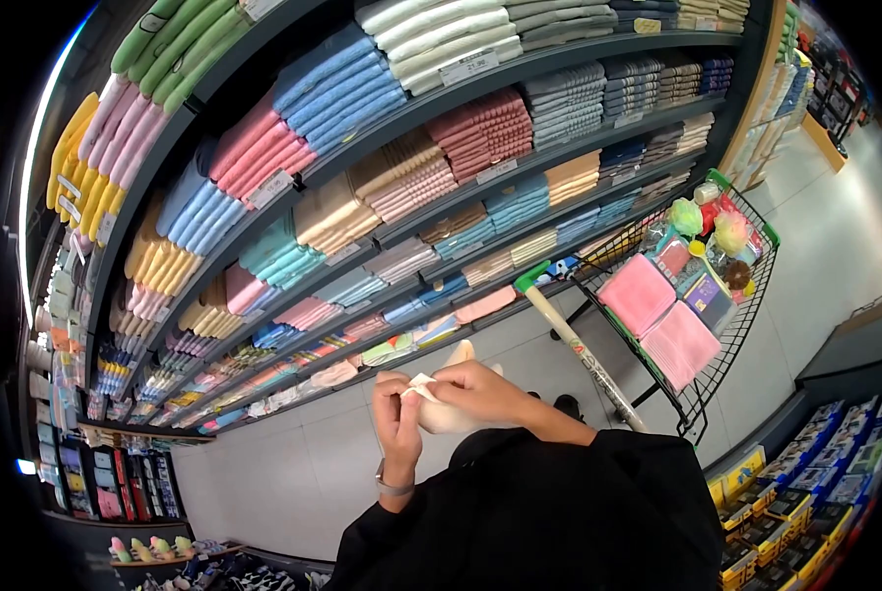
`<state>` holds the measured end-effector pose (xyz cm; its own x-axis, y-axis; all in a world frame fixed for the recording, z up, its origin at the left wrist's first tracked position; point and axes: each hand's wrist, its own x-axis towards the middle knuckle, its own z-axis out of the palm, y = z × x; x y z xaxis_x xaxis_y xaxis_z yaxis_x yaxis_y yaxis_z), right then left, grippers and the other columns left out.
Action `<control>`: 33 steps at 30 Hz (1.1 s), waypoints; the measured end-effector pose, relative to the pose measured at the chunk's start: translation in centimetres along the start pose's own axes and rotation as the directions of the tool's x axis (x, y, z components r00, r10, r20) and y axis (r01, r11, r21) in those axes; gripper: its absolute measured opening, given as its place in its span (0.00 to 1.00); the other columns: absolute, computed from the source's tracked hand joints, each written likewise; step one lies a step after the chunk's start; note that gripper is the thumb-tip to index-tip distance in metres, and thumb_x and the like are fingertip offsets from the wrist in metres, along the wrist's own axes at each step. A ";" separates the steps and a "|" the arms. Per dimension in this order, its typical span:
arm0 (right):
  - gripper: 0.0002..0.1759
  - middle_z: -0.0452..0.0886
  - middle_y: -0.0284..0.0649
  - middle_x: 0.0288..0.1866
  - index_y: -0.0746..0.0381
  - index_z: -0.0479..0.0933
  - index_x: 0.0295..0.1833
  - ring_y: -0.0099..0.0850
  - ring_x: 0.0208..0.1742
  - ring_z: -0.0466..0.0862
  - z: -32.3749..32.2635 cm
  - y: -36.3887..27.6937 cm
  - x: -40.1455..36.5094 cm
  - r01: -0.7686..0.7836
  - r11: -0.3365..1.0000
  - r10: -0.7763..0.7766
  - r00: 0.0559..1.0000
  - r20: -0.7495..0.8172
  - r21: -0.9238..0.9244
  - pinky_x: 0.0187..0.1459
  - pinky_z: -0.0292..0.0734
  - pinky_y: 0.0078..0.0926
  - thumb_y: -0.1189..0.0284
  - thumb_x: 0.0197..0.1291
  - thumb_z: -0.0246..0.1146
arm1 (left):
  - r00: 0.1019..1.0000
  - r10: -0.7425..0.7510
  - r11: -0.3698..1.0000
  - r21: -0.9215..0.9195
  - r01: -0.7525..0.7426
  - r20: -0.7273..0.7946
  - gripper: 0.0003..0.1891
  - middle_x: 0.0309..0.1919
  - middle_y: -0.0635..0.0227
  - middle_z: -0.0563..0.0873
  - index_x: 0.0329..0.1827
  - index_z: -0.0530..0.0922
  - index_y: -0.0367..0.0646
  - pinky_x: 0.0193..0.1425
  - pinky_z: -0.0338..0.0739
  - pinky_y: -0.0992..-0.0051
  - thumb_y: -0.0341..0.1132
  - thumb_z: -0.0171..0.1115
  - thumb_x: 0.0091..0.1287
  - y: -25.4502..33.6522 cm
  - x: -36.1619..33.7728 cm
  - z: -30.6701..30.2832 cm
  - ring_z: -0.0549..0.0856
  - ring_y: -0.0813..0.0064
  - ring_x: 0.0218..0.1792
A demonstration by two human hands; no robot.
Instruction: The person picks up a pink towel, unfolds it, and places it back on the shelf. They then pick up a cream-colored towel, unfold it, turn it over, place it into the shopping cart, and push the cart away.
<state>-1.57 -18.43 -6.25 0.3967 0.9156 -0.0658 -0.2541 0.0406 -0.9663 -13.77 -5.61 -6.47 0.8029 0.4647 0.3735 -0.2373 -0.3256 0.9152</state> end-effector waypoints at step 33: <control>0.09 0.81 0.47 0.34 0.69 0.78 0.45 0.38 0.32 0.80 1.0 -1.0 -1.6 0.327 0.890 -0.401 0.892 -0.207 -0.317 0.37 0.75 0.30 0.74 0.64 0.62 | 0.946 -0.130 0.989 -0.022 0.143 0.298 0.05 0.34 0.63 0.80 0.35 0.77 0.36 0.44 0.71 0.74 0.28 0.65 0.65 -0.2 -2.5 -3.1 0.77 0.70 0.36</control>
<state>-2.82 -19.56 -4.98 0.6386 0.7178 0.2774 0.1831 0.2084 -0.9607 -17.42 -4.11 -7.10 0.9530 0.2364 0.1892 -0.1322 -0.2374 0.9624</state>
